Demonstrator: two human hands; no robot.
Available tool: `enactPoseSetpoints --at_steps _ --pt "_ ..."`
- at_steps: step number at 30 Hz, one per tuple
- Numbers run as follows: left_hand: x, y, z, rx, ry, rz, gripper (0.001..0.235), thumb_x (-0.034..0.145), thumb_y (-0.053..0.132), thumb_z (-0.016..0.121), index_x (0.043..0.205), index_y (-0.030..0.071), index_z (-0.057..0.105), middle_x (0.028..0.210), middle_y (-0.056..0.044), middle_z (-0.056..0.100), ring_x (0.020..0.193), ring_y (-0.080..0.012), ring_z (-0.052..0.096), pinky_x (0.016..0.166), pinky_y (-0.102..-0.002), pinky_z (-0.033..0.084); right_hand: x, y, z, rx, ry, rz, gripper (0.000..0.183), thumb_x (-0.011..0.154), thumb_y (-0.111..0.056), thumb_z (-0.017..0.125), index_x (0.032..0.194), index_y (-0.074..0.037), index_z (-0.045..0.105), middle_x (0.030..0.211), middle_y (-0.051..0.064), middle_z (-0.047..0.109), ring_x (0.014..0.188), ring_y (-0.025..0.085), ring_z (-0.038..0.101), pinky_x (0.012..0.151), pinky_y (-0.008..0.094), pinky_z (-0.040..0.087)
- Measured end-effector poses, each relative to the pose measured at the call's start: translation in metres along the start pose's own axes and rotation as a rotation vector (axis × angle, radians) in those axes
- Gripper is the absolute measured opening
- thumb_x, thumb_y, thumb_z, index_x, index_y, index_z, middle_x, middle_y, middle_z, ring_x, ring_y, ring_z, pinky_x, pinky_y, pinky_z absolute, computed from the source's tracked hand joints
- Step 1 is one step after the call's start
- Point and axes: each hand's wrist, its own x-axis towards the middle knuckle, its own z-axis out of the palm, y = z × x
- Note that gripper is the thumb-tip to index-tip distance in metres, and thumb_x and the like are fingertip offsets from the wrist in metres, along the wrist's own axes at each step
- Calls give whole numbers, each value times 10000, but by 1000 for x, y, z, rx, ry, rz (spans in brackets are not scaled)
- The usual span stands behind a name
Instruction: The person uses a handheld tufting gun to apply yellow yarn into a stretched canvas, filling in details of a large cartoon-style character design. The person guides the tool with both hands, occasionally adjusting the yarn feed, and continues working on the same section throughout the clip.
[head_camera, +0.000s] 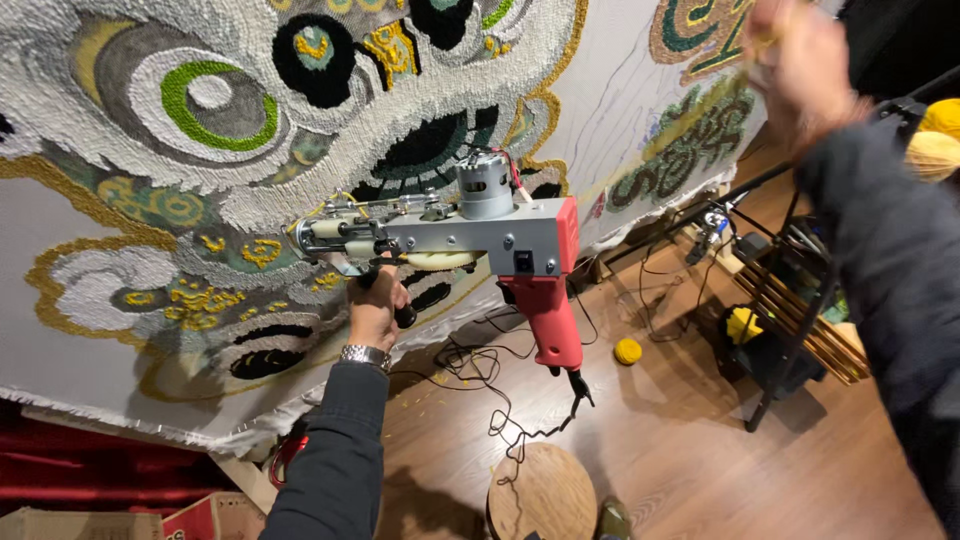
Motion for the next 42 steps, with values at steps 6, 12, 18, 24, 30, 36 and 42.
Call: enactPoseSetpoints --at_steps 6,12,18,24,30,36,42 --pt "-3 6 -5 -19 25 -3 392 967 220 718 651 93 523 525 4 429 460 -152 430 509 -355 408 45 -107 1 464 16 377 264 1157 -181 484 1103 -9 677 1044 149 710 964 227 692 880 341 565" --pt "-12 26 -29 -27 33 -7 350 956 204 717 665 98 555 533 3 450 474 -139 432 521 -347 417 35 -142 27 685 51 602 220 1130 -157 494 1064 -37 665 1026 120 708 902 194 692 838 310 592" --pt "-13 44 -45 20 62 -39 348 964 239 691 673 108 552 515 17 406 472 -137 424 518 -337 417 18 -143 48 683 46 710 182 1102 -132 503 1025 -65 653 1008 92 707 839 161 691 796 279 620" --pt "-14 44 -60 -7 64 -61 387 976 215 710 659 101 519 532 30 403 480 -130 402 508 -335 394 -1 -137 65 478 -27 735 222 1095 -171 505 1089 -15 662 1045 70 704 952 143 714 844 272 626" --pt "-10 26 -66 -60 27 -4 324 973 155 725 714 87 544 559 26 423 490 -125 421 513 -327 409 0 -127 79 405 -136 735 227 1081 -192 555 1144 -16 684 1108 80 715 987 143 695 803 254 563" --pt "-12 18 -64 -76 70 -37 193 921 115 719 814 116 558 572 29 444 475 -117 431 501 -319 399 4 -114 100 541 -218 730 213 1080 -172 573 1145 2 675 1034 56 707 933 138 683 795 265 551" --pt "-1 11 -60 9 126 0 87 944 99 699 917 29 654 583 -1 495 480 -131 454 484 -322 378 -1 -100 124 548 -239 731 200 1044 -172 601 1120 -13 696 1007 58 713 917 140 689 781 268 548"
